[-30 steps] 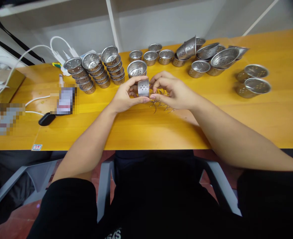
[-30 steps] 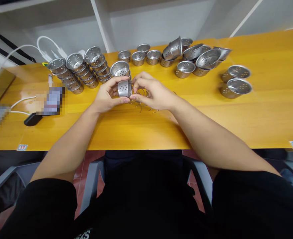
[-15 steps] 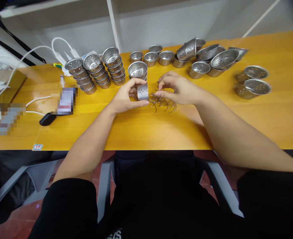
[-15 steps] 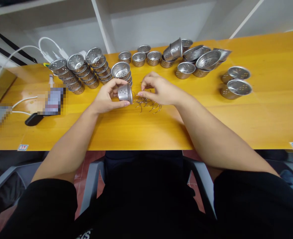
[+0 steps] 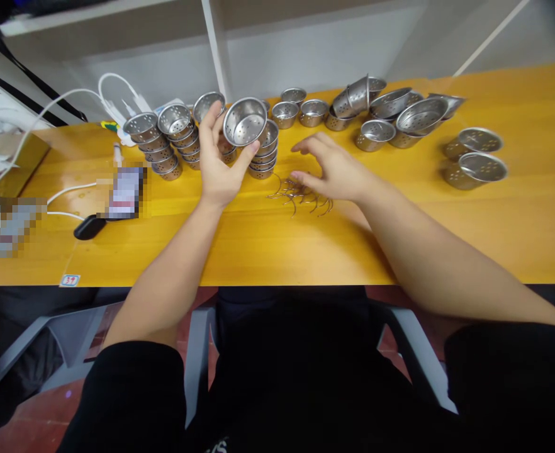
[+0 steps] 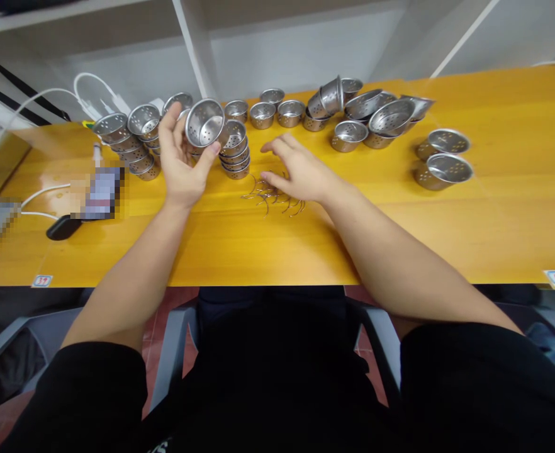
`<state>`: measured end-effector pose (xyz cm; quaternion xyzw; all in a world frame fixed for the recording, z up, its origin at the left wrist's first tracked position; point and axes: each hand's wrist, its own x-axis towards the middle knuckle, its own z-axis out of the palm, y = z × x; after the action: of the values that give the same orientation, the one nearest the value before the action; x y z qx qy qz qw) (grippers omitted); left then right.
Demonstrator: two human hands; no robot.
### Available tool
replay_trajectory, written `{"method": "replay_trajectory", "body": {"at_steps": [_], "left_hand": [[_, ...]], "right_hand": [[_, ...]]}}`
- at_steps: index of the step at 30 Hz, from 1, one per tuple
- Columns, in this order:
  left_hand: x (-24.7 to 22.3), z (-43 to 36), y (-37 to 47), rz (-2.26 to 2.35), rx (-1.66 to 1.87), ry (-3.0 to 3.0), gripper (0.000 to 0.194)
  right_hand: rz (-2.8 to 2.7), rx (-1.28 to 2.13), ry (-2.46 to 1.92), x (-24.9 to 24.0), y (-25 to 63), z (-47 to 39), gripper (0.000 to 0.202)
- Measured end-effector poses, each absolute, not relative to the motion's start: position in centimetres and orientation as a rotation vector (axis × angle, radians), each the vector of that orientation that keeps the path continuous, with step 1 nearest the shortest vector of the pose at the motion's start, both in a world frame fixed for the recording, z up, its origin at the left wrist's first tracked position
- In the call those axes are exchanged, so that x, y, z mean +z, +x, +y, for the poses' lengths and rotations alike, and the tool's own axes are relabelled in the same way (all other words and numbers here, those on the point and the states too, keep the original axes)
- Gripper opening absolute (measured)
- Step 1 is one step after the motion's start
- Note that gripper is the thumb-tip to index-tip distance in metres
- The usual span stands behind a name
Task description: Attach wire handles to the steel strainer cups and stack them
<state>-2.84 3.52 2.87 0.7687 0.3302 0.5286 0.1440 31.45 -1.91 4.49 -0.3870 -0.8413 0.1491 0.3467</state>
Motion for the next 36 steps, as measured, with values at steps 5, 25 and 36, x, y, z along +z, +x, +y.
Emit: {"method": "replay_trajectory", "body": {"at_steps": [5,25,36], "left_hand": [[1.7,6.0,-2.0,0.95,1.53,2.182,0.129],[1.2,6.3,-1.4,1.094,1.455,2.139,0.115],[0.2,6.7,-0.9,1.093,1.465,2.102,0.106]], "right_hand": [[-2.209,0.416,-0.917,6.5,28.5,-3.5,0.103],[-2.234,0.441,-0.861,6.1,27.6,-2.9,0.124],[-2.203,0.446,-0.941,6.6,27.5,-3.4,0.118]]}}
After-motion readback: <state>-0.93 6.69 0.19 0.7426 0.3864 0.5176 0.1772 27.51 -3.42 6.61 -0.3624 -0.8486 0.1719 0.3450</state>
